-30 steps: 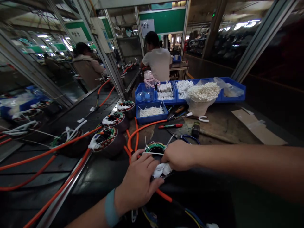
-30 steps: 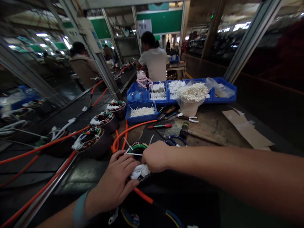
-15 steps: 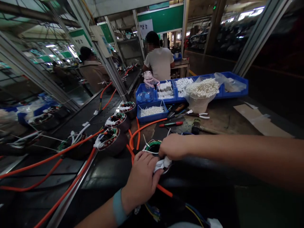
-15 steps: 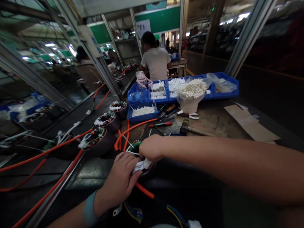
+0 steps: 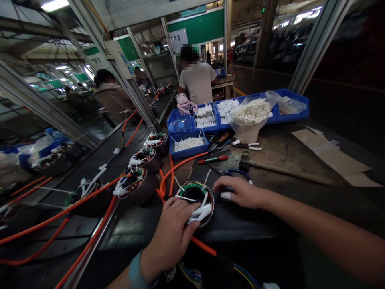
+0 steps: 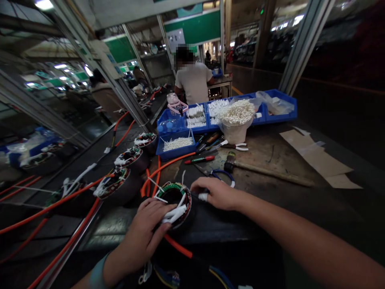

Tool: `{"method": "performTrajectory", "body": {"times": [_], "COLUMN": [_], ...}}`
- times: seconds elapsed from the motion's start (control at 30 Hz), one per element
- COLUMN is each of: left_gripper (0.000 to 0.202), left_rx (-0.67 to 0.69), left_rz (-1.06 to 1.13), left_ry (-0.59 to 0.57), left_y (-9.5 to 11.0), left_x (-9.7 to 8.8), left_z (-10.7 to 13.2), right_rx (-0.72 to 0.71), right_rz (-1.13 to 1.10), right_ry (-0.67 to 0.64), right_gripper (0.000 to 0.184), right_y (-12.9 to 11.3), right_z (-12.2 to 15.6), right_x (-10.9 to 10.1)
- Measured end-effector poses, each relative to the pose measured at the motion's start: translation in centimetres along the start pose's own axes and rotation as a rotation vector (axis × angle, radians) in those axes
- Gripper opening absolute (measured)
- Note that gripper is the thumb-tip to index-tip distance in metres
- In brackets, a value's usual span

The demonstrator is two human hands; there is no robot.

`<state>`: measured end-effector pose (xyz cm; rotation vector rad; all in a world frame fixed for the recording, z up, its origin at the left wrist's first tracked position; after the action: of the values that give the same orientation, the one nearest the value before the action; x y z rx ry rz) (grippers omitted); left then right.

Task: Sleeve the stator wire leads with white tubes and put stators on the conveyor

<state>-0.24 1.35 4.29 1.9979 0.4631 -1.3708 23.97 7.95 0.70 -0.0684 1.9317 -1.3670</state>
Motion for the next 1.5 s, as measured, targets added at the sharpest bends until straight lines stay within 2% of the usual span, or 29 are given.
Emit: {"method": "performTrajectory", "body": {"times": [0.1, 0.17, 0.3, 0.4, 0.53, 0.67, 0.77, 0.97, 1.17, 1.27, 1.33, 1.4, 1.5], "left_gripper": [0.048, 0.047, 0.022, 0.021, 0.022, 0.021, 0.02, 0.019, 0.02, 0.019, 0.021, 0.021, 0.02], "left_rx": [-0.058, -0.119, -0.187, -0.17, -0.126, -0.099, -0.072, -0.043, -0.027, -0.046, -0.05, -0.052, -0.046], "left_rz": [-0.002, -0.001, 0.034, 0.039, 0.013, -0.034, -0.05, -0.042, -0.064, -0.06, -0.057, -0.051, -0.032], "left_ry": [-0.065, -0.075, -0.006, 0.047, 0.082, 0.075, 0.083, 0.117, 0.154, 0.136, 0.134, 0.135, 0.131], "left_y": [0.5, 0.8, 1.0, 0.9, 1.0, 1.0, 0.7, 0.4, 0.3, 0.2, 0.2, 0.2, 0.2], "left_x": [-0.3, -0.2, 0.6, 1.1, 1.3, 1.5, 1.6, 1.8, 2.0, 2.1, 2.0, 2.0, 2.1], "left_z": [-0.6, -1.1, -1.4, -1.2, -1.0, -0.8, -0.7, -0.5, -0.5, -0.5, -0.4, -0.4, -0.4], "right_rx": [-0.159, -0.219, -0.185, -0.19, -0.359, -0.435, -0.474, -0.556, -0.687, -0.648, -0.59, -0.51, -0.415], "right_rz": [-0.129, -0.182, -0.3, -0.3, -0.007, 0.421, 0.623, 0.75, 0.793, 0.739, 0.623, 0.485, 0.321], "right_ry": [0.017, 0.046, 0.0, -0.033, -0.08, -0.118, -0.171, -0.198, -0.254, -0.318, -0.359, -0.296, -0.094], "right_gripper": [0.017, 0.014, 0.013, 0.01, 0.011, 0.019, 0.018, 0.016, 0.015, 0.017, 0.016, 0.024, 0.035], "right_y": [0.2, 0.0, -0.5, -0.6, -1.0, -1.8, -2.5, -3.5, -4.9, -5.3, -5.0, -4.1, -2.4], "right_z": [-0.4, -1.0, -2.2, -2.9, -3.5, -4.0, -4.4, -4.6, -4.1, -4.2, -4.1, -3.7, -2.5], "right_x": [1.0, 1.3, 1.5, 1.5, 0.5, -0.8, -1.3, -1.4, 0.2, 0.1, -0.3, -0.7, -0.3]}}
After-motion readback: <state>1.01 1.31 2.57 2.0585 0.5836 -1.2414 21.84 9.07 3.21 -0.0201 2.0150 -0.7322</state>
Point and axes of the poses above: each hand's wrist, its own z-axis away from the middle knuckle, its own x-axis out of the palm, y = z × x, the point moved 1 cm from there along -z, towards the middle knuckle, and after that the axes turned 6 degrees about x, right-handed, at the moved point
